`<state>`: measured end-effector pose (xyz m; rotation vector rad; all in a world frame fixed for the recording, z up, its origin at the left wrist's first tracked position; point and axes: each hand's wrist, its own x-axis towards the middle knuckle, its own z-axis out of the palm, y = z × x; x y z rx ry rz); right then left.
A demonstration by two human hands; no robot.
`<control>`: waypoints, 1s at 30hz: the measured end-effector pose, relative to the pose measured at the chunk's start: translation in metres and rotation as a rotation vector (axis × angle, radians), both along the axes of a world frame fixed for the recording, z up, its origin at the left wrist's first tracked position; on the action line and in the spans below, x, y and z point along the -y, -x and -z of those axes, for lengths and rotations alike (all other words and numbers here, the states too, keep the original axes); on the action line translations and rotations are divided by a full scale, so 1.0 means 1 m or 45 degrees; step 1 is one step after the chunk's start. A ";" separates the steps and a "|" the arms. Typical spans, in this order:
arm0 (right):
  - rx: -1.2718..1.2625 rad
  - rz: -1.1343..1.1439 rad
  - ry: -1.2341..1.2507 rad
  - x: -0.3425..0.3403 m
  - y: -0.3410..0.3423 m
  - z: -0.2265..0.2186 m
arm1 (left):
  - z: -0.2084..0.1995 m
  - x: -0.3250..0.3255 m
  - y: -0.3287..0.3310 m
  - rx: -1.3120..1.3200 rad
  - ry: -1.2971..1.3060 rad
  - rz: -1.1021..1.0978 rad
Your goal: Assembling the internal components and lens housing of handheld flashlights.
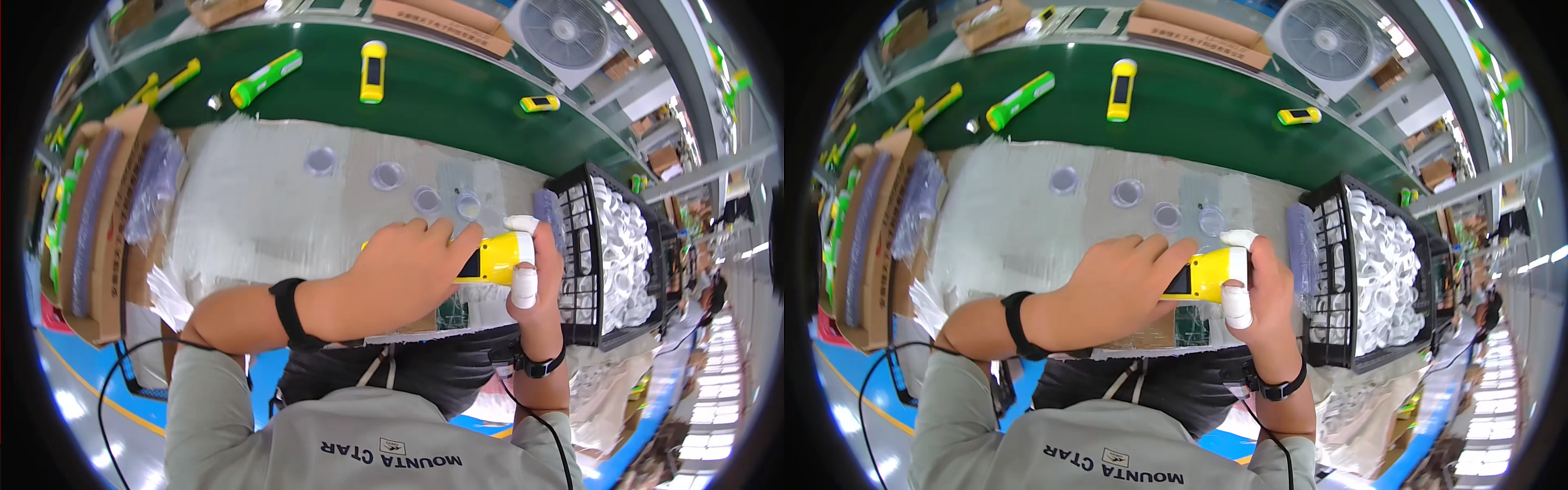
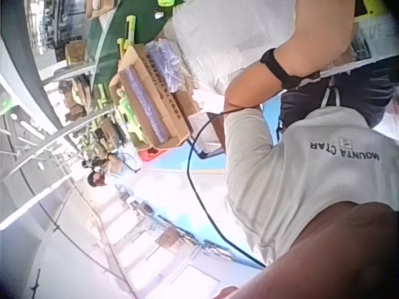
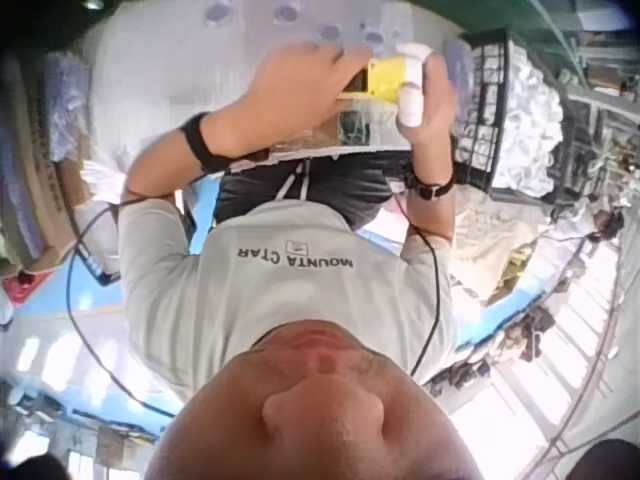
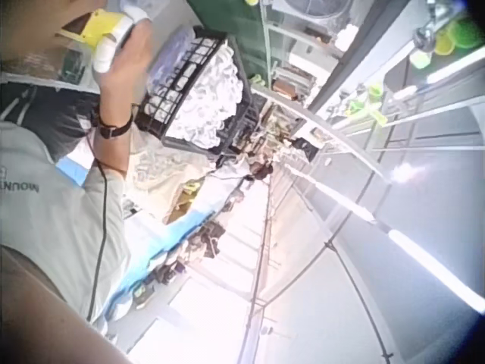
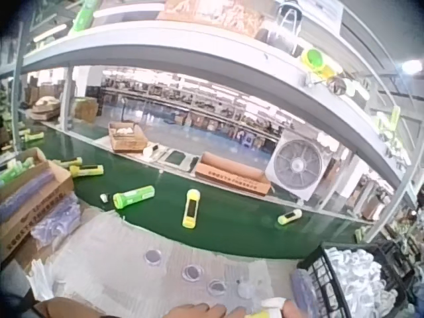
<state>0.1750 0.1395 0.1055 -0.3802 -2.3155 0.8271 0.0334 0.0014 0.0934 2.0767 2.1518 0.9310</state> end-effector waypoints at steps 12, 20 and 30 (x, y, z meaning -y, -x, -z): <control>-0.523 -0.613 0.945 0.009 -0.031 0.015 | -0.018 0.013 -0.025 1.404 0.868 0.651; -0.450 -0.921 1.204 0.025 -0.053 -0.009 | -0.027 0.039 -0.081 1.872 0.840 0.623; -0.654 -1.739 0.410 0.081 -0.107 -0.081 | -0.049 0.076 -0.141 1.865 1.012 1.130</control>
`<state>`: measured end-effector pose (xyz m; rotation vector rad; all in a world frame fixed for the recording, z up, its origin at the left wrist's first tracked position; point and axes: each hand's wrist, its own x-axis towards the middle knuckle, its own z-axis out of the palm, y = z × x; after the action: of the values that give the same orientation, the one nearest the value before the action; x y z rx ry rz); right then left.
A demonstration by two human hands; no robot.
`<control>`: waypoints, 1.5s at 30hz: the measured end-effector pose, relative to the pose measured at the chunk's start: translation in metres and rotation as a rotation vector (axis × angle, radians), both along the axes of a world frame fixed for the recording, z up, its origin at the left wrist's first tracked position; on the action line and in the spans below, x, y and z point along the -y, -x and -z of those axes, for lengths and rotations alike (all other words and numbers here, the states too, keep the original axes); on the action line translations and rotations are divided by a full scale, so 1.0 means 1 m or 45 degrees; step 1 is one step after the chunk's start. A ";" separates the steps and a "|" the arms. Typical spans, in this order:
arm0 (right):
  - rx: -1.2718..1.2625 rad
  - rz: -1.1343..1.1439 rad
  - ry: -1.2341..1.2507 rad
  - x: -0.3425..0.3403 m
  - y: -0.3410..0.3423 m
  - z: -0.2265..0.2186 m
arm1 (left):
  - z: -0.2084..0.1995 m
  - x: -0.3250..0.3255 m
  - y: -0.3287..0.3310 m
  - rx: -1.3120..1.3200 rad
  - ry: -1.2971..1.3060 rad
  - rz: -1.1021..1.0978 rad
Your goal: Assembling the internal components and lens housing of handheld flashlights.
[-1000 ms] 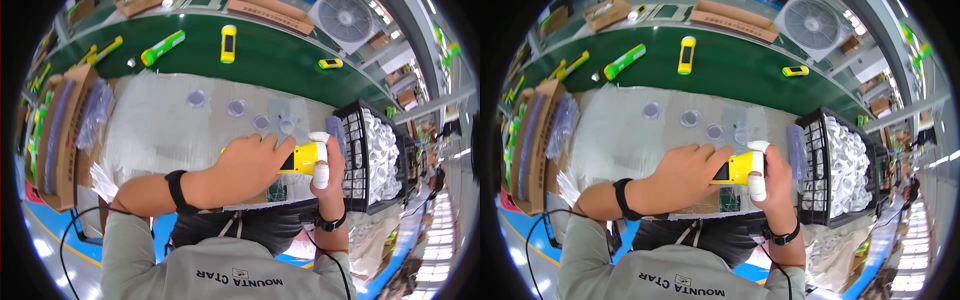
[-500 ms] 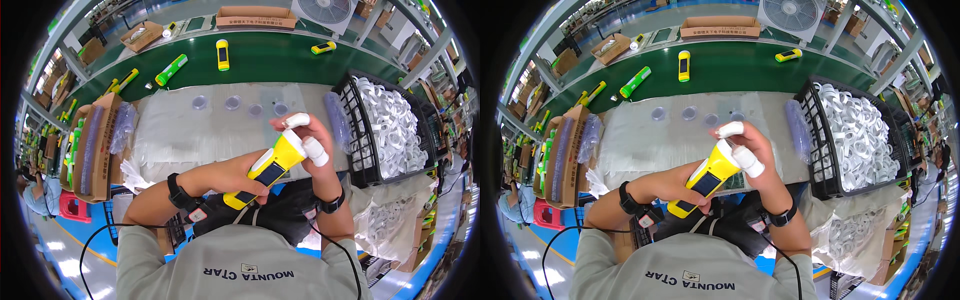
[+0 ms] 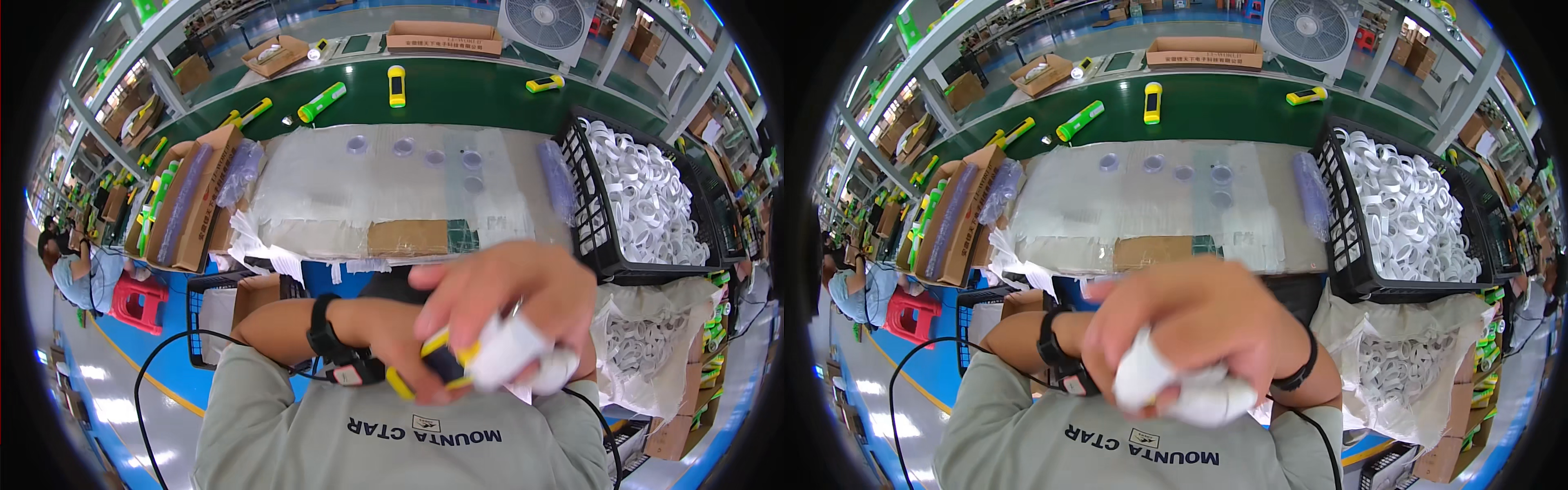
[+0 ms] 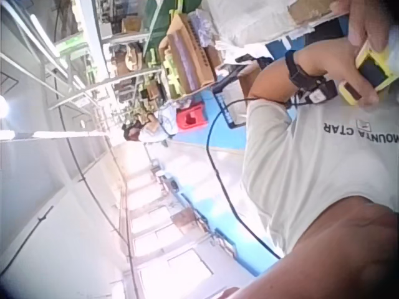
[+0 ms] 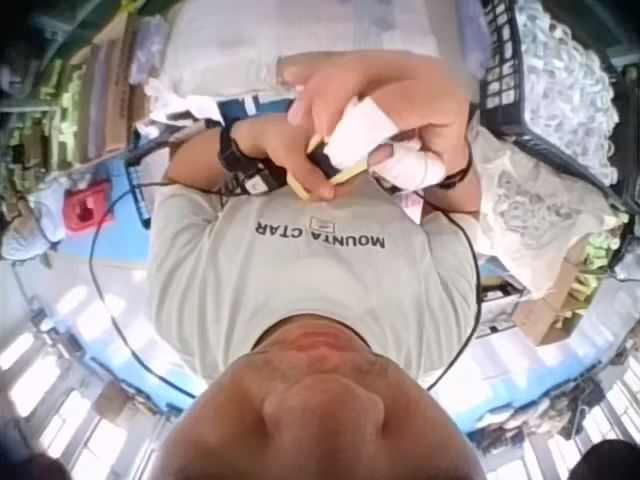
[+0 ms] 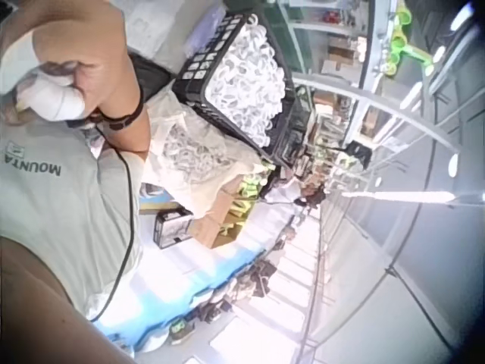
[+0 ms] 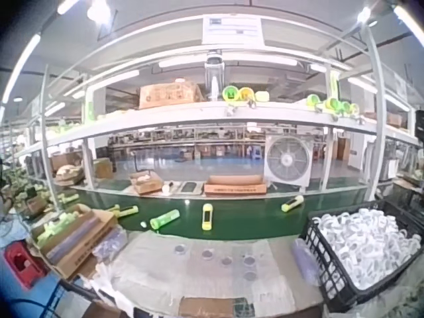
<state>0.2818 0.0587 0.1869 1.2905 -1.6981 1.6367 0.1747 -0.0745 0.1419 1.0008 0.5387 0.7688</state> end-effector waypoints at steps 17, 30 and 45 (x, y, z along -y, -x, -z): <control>0.629 0.572 0.415 -0.021 0.002 0.042 | -0.013 0.000 -0.018 -0.652 -0.012 -0.833; 0.620 0.303 1.122 -0.083 0.035 0.072 | 0.002 -0.067 0.030 -0.137 0.434 -0.610; 0.803 1.192 1.144 -0.127 0.020 0.166 | 0.083 -0.327 0.213 -1.218 0.352 -1.466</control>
<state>0.2614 0.1854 0.0205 -0.4386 -1.2021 1.8332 -0.0380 0.2521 0.0584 0.6858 2.1004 1.1253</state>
